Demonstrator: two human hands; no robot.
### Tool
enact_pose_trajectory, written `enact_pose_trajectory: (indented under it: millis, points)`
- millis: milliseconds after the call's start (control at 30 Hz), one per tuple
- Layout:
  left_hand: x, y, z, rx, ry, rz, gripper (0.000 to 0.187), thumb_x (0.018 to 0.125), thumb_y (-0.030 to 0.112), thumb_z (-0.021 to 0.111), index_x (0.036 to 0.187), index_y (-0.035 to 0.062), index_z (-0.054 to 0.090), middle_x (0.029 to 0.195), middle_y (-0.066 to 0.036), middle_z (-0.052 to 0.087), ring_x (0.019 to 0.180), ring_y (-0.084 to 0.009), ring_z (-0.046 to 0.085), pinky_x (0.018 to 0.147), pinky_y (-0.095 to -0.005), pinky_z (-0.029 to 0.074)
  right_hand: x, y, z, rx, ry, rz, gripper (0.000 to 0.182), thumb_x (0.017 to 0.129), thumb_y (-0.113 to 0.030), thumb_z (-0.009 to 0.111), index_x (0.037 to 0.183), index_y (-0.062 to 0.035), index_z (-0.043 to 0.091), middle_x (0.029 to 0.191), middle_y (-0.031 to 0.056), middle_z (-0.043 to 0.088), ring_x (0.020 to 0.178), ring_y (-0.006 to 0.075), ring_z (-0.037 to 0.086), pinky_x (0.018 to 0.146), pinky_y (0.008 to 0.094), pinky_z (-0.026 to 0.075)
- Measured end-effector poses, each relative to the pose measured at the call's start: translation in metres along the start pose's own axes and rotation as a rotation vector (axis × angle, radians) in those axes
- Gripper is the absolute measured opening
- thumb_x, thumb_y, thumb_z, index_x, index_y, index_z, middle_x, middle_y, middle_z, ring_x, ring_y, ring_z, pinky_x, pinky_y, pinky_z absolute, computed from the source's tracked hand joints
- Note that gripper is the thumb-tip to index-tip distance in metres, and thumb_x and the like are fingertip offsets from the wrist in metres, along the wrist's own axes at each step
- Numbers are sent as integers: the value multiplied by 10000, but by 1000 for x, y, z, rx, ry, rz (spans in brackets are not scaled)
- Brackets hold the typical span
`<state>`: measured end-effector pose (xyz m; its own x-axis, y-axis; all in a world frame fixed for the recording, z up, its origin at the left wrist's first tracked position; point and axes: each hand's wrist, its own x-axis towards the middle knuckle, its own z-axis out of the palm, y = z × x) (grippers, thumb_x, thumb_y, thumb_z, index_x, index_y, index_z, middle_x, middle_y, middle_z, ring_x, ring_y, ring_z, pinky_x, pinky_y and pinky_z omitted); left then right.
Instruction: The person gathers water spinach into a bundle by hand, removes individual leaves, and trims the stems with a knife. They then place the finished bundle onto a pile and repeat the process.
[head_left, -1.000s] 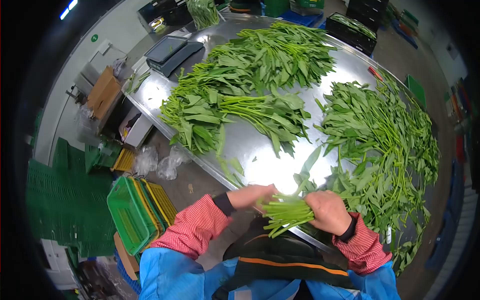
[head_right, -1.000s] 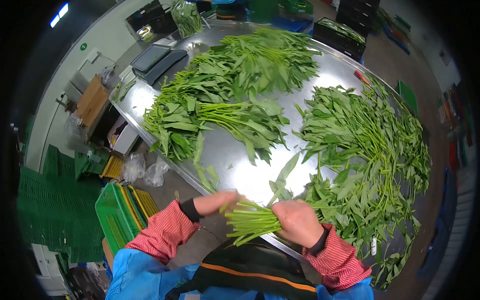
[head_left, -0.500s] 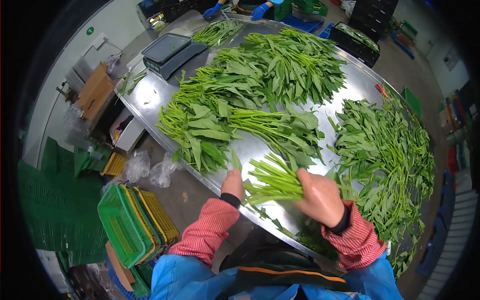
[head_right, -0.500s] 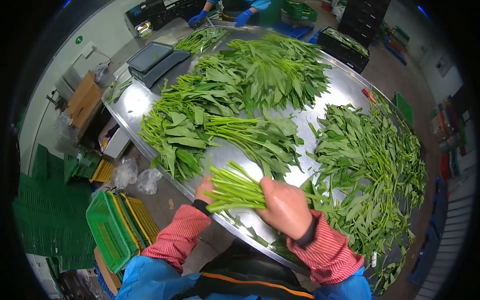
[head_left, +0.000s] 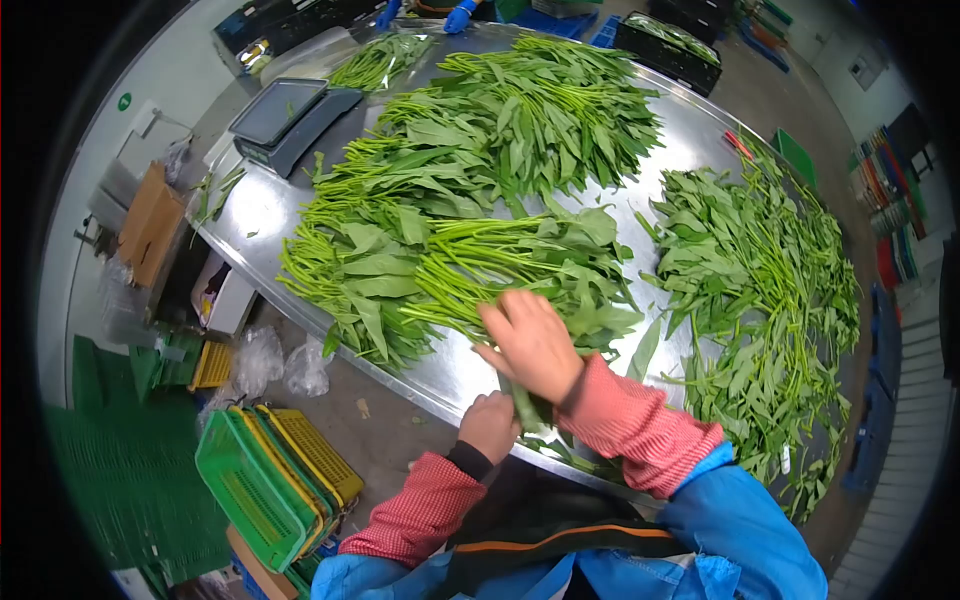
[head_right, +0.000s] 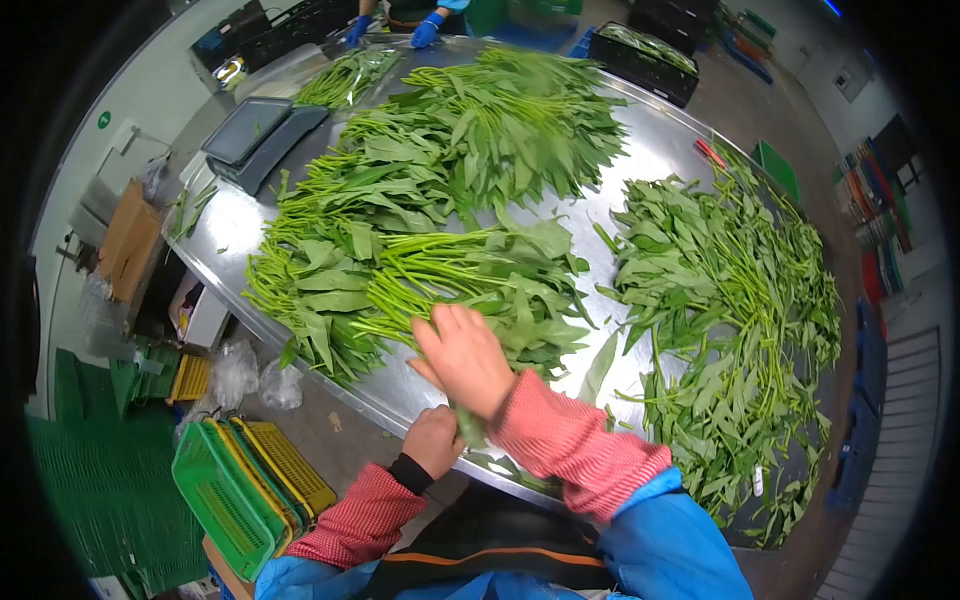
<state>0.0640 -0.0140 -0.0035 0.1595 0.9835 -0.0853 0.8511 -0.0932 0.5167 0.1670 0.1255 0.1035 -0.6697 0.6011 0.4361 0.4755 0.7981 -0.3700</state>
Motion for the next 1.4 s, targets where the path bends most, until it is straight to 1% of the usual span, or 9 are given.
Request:
enact_pose_trajectory:
  millis: [167, 200, 233, 467, 567, 633, 833, 1133, 1400]
  points:
    - [-2, 35, 0, -144, -241, 242, 258, 737, 224, 698, 900, 33, 640, 897, -172, 631, 880, -350, 581, 768, -452, 459, -104, -24, -35, 137, -32, 144, 265, 734, -168, 683, 955, -53, 595, 797, 96, 478, 765, 274, 517, 681, 366, 416]
    - [-3, 46, 6, -251, -109, 299, 241, 745, 222, 688, 899, 42, 643, 901, -160, 641, 913, -344, 585, 782, -446, 465, -125, -25, -39, 141, -22, 187, 239, 738, -153, 679, 940, -53, 599, 789, 99, 485, 741, 278, 528, 654, 368, 425]
    - [-3, 59, 6, -263, -300, 265, 222, 780, 205, 646, 925, 36, 635, 938, -172, 636, 926, -356, 583, 800, -441, 468, -145, -25, -43, 146, -13, 230, 213, 742, -137, 674, 924, -53, 602, 781, 103, 491, 717, 281, 539, 628, 369, 435]
    - [7, 120, 91, -473, -213, 637, 350, 799, 170, 622, 1104, 6, 568, 1113, -198, 560, 1042, -374, 515, 878, -434, 422, -227, -32, -93, 34, 94, 589, 123, 746, -71, 658, 853, -31, 610, 750, 130, 538, 654, 312, 569, 560, 377, 456]
    - [14, 160, 49, -195, -312, 453, 473, 754, 186, 688, 1179, 45, 535, 1175, -172, 521, 1082, -358, 488, 899, -440, 405, -258, -21, -114, -40, 170, 661, 116, 755, -58, 656, 860, -30, 614, 735, 121, 540, 638, 298, 569, 551, 370, 451]
    - [15, 170, 41, -63, -68, 430, 704, 663, 251, 788, 1277, 99, 479, 1217, -190, 472, 1122, -365, 459, 910, -472, 387, -284, -7, -131, -83, 232, 732, 110, 765, -37, 663, 864, -27, 615, 721, 112, 535, 600, 266, 555, 536, 353, 433]
    - [23, 215, 98, 15, -148, 229, 1096, 542, 271, 883, 1423, 46, 271, 1316, -304, 335, 1174, -446, 400, 989, -472, 369, -399, 41, -205, -341, 203, 1003, 207, 768, -151, 679, 921, -48, 585, 816, 137, 552, 769, 321, 579, 642, 406, 465]
    - [71, 329, 159, 126, -155, 371, 1209, 462, 251, 895, 1453, 84, 222, 1389, -321, 275, 1120, -449, 429, 934, -448, 416, -600, 116, -296, -780, 22, 1286, 341, 692, -225, 741, 911, -51, 546, 839, 147, 532, 779, 327, 553, 679, 426, 457]
    - [116, 420, 221, 179, -267, 436, 1228, 494, 151, 853, 1487, 181, 131, 1346, -288, 297, 1110, -482, 422, 914, -493, 447, -666, 133, -296, -379, 120, 1232, 235, 779, -224, 666, 918, -59, 570, 650, 118, 589, 606, 316, 594, 551, 439, 465]
